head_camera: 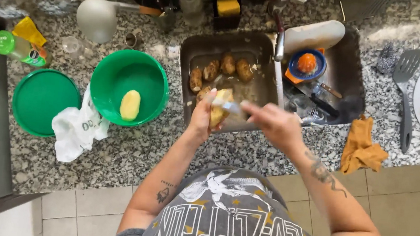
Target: The person peels potatoes over a kitchen sink using a knife and places the peeled potatoes into a green bowl. They briefly walk to the stove to pour oil into a pan before returning to the sink to continue peeling.
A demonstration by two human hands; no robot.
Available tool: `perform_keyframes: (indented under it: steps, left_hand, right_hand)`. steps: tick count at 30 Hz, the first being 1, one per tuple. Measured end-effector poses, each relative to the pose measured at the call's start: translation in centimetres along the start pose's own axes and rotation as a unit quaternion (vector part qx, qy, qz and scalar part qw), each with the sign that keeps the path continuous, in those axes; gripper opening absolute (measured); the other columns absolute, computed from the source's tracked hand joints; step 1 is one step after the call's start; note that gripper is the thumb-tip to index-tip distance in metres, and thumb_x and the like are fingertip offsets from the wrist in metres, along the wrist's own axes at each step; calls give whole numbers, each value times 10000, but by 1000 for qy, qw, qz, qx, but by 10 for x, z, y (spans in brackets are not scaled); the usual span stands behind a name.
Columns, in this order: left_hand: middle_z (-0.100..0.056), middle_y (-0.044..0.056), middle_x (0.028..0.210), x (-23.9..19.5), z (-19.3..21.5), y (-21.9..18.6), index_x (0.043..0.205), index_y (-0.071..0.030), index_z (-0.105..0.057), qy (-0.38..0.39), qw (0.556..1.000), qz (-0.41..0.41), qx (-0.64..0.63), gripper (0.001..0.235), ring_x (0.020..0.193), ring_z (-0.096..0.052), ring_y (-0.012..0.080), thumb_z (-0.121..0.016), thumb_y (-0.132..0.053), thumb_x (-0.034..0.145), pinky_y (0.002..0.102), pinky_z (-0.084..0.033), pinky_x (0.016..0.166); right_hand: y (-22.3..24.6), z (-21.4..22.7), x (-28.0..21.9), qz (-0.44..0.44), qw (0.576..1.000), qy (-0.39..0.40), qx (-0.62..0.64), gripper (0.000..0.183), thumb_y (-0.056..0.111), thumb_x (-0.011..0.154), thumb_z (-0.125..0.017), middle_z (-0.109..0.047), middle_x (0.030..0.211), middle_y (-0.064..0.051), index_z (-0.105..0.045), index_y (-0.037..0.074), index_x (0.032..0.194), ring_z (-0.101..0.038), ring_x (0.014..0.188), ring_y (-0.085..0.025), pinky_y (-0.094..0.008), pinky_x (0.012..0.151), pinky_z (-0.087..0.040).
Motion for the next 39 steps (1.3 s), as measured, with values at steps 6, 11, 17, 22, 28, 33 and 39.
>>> perform_keyframes:
  steps: [6, 11, 17, 22, 28, 33, 39]
  left_hand:
    - [-565, 207, 534, 11, 9, 3, 856, -35, -585, -10, 999, -6, -38, 480, 277, -475, 251, -503, -507, 884, 246, -266, 189]
    - [-643, 116, 670, 9, 6, 16, 933, -66, -626, -19, 989, 73, -124, 513, 302, -447, 146, -470, -548, 850, 182, -237, 196]
    - [-627, 175, 719, 5, -5, 21, 983, -30, -611, 65, 987, 105, -105, 547, 264, -380, 167, -428, -538, 889, 188, -230, 179]
    - [-461, 139, 451, 10, -3, 26, 931, -2, -614, 79, 989, 103, -76, 664, 218, -303, 141, -405, -628, 850, 191, -205, 183]
    - [-452, 161, 439, -13, -15, -2, 863, -17, -594, 47, 996, 76, -25, 617, 204, -315, 167, -416, -608, 861, 207, -202, 177]
    - [-625, 211, 716, -7, 2, 13, 881, -39, -558, 4, 998, 60, -11, 533, 225, -403, 186, -448, -560, 881, 215, -219, 159]
    - [-591, 218, 601, 7, 27, 32, 863, -61, -478, -42, 998, 43, 8, 408, 205, -415, 215, -446, -466, 894, 239, -232, 141]
  right_hand:
    - [-35, 13, -1, -65, 993, -6, -102, 262, 392, 963, -558, -532, 728, 27, -619, 409, 1217, -589, 579, -238, -382, 522, -504]
    - [58, 10, -5, 62, 997, 15, -50, 267, 370, 895, -577, -529, 719, 75, -629, 351, 1157, -578, 561, -146, -286, 519, -496]
    - [-6, 2, -1, 32, 995, -18, -94, 342, 309, 917, -592, -537, 708, 41, -591, 376, 1253, -575, 531, -215, -337, 509, -509]
    - [17, -1, -1, 9, 1000, 19, 6, 333, 314, 902, -560, -576, 692, 92, -599, 425, 1213, -598, 555, -201, -320, 531, -517]
    - [-17, -11, -13, -66, 997, 50, -3, 301, 359, 920, -543, -591, 744, 86, -593, 457, 1200, -623, 609, -246, -374, 556, -532]
    - [-21, -7, -9, -35, 997, 34, -62, 310, 263, 910, -597, -586, 712, 43, -625, 419, 1177, -606, 573, -237, -387, 540, -520]
    - [-7, -3, -9, -25, 980, 47, 193, 72, 97, 850, -614, -642, 761, -106, -671, 135, 873, -609, 755, -353, -441, 676, -502]
Point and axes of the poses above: each hand's wrist, its own x-axis towards the middle knuckle, its own z-axis out of the back of the hand, y = z × x, the point moved 10 cm from there along x, towards the middle knuckle
